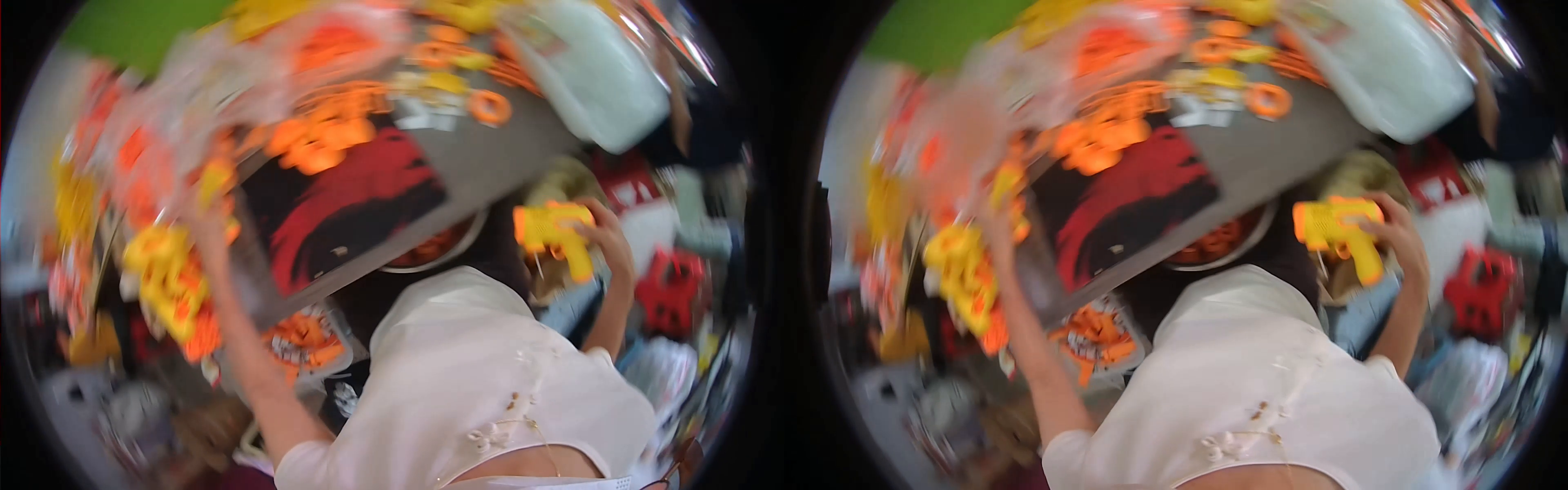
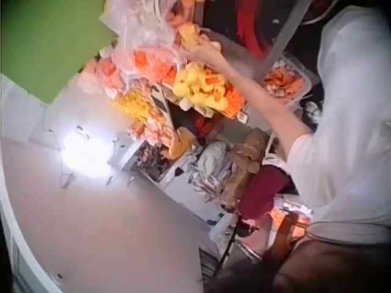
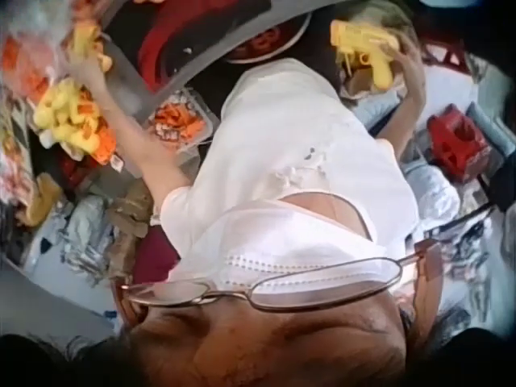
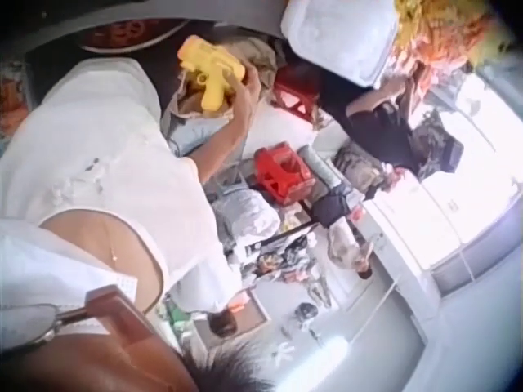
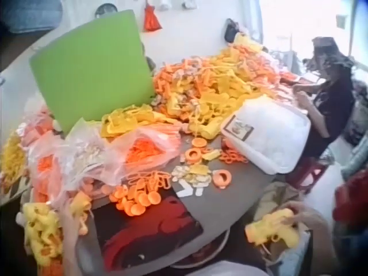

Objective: Assembling yellow and orange plastic toy guns by snapping component parts together.

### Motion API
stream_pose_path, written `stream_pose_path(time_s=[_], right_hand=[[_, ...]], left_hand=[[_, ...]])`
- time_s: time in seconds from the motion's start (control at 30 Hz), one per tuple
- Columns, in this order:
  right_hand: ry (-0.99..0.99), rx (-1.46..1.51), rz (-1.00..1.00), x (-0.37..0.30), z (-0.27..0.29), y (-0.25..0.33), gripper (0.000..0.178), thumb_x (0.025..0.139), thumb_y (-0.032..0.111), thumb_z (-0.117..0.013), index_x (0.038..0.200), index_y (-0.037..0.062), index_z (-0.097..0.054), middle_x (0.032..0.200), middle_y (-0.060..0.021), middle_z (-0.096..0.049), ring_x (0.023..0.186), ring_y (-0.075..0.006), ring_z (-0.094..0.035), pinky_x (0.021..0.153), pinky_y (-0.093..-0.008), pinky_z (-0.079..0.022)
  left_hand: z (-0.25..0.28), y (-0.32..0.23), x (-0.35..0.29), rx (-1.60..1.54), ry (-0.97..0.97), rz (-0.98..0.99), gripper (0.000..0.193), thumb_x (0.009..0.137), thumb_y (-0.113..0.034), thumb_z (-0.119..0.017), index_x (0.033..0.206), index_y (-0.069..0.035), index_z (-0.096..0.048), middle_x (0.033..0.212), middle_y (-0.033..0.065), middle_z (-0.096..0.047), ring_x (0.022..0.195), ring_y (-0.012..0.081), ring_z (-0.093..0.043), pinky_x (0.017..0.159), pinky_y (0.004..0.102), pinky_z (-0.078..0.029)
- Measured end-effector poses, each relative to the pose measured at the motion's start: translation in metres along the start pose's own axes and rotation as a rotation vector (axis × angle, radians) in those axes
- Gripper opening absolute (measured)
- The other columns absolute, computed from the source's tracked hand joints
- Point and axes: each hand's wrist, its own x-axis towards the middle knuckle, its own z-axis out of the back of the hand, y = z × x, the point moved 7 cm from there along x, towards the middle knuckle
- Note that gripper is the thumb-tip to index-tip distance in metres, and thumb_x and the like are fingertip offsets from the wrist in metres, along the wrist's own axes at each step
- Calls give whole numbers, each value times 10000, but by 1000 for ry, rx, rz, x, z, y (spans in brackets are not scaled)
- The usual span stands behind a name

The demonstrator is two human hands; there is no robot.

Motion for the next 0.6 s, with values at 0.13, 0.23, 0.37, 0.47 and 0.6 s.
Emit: stream_pose_path(time_s=[0.13, 0.23, 0.37, 0.47, 0.6], right_hand=[[-280, -384, -153, 21, 61, -114, 567, 707, 358, -782, 1105, -13, -625, 977, -99, -647, 917, -197, -610, 787, -318, -486], [-541, -681, -312, 16, 86, -186, 578, 679, 366, -774, 1064, -40, -627, 1062, -227, -624, 1003, -369, -591, 869, -450, -461], [-950, -756, -76, 4, 121, -278, 442, 746, 324, -712, 1015, -17, -629, 1051, -255, -619, 999, -413, -578, 854, -482, -453], [-729, -666, -126, 35, 81, -231, 421, 789, 303, -684, 1064, -9, -616, 1010, -217, -643, 956, -364, -611, 834, -425, -482], [228, -174, -216, 48, -26, -95, 305, 881, 267, -643, 1016, -3, -608, 879, -74, -646, 793, -148, -630, 721, -280, -504]], left_hand=[[-2, 119, 24, 114, 70, -180, 598, 958, -353, -551, 1405, 15, -399, 1369, 229, -492, 1261, 373, -469, 1053, 420, -371], [-34, 104, 46, -188, 354, 8, 642, 972, -324, -526, 1469, 12, -295, 1496, 210, -349, 1386, 334, -325, 1140, 375, -230], [-50, 61, 62, -91, 486, -35, 647, 961, -273, -547, 1472, 19, -279, 1510, 207, -323, 1406, 328, -288, 1153, 361, -195], [-32, 60, 41, -122, 512, 26, 666, 920, -288, -598, 1442, 30, -332, 1440, 231, -401, 1338, 361, -370, 1119, 396, -252], [-6, 68, 21, -41, 371, 29, 626, 898, -272, -616, 1400, 20, -383, 1325, 239, -457, 1242, 377, -427, 1071, 425, -304]])
